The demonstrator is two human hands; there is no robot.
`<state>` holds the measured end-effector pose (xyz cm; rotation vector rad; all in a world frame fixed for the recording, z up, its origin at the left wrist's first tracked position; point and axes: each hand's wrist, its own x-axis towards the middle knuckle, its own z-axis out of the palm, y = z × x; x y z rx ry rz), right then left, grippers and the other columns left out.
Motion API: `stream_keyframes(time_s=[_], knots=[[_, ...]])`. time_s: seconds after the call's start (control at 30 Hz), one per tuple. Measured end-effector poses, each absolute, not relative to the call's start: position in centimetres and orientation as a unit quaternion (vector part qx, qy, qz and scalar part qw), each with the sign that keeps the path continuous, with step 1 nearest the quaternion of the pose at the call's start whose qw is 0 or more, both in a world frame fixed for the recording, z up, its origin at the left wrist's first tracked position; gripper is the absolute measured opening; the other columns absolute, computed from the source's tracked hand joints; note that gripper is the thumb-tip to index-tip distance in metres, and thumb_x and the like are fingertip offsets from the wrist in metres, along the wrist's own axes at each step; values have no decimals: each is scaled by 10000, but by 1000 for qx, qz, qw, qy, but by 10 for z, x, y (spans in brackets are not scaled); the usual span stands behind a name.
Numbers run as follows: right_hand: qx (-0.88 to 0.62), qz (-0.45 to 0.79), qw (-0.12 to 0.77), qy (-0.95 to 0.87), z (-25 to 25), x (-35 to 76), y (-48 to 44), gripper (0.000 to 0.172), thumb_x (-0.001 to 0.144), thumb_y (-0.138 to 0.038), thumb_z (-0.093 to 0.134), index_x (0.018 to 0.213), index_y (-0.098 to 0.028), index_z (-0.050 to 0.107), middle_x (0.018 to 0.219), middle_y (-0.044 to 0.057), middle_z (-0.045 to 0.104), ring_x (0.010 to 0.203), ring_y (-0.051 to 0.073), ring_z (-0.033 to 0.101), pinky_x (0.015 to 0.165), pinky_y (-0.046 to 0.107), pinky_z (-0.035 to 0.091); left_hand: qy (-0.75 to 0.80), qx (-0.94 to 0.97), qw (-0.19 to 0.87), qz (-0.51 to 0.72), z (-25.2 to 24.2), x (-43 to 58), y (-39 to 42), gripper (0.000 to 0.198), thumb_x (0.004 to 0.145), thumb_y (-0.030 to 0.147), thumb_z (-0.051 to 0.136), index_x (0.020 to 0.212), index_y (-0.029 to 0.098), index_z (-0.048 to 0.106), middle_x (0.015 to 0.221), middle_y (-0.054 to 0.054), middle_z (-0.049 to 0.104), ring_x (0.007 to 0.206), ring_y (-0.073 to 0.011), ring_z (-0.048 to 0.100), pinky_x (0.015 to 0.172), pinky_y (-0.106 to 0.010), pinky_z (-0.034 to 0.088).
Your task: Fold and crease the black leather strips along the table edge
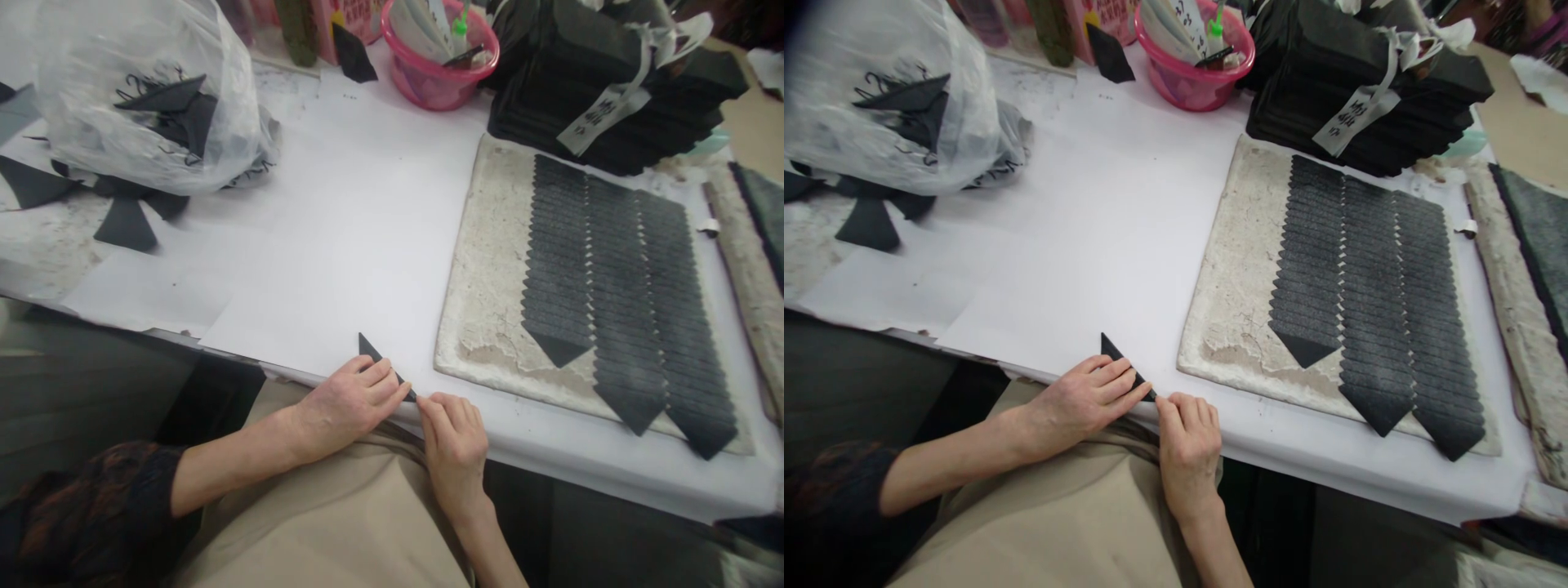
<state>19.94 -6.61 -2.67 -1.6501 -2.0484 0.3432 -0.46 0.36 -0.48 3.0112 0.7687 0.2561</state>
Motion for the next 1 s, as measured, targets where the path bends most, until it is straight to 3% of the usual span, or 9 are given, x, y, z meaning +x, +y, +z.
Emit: stream_keyframes(time_s=[0.37, 0.6, 1.0], knots=[[-591, 109, 228, -766, -24, 199, -68, 177, 943, -125, 532, 1063, -213, 630, 914, 44, 624, 819, 176, 517, 748, 331, 376, 246, 966, 5, 84, -2, -3, -1, 321, 955, 129, 496, 1273, 144, 539, 1133, -104, 618, 1093, -283, 568, 836, -404, 509], [-634, 154, 250, -716, -24, 199, -65, 55, 934, -177, 573, 960, -211, 609, 892, 30, 632, 821, 178, 531, 753, 325, 391, 244, 966, 6, 80, -1, -3, -2, 350, 944, 122, 510, 1294, 143, 525, 1144, -113, 616, 1102, -296, 570, 831, -404, 514], [-591, 104, 231, -766, -28, 204, -68, 192, 906, -91, 576, 1042, -214, 630, 892, 46, 625, 799, 180, 507, 739, 337, 375, 249, 965, 10, 86, -2, -4, -2, 333, 946, 135, 513, 1278, 150, 535, 1148, -111, 614, 1109, -297, 568, 831, -397, 514]])
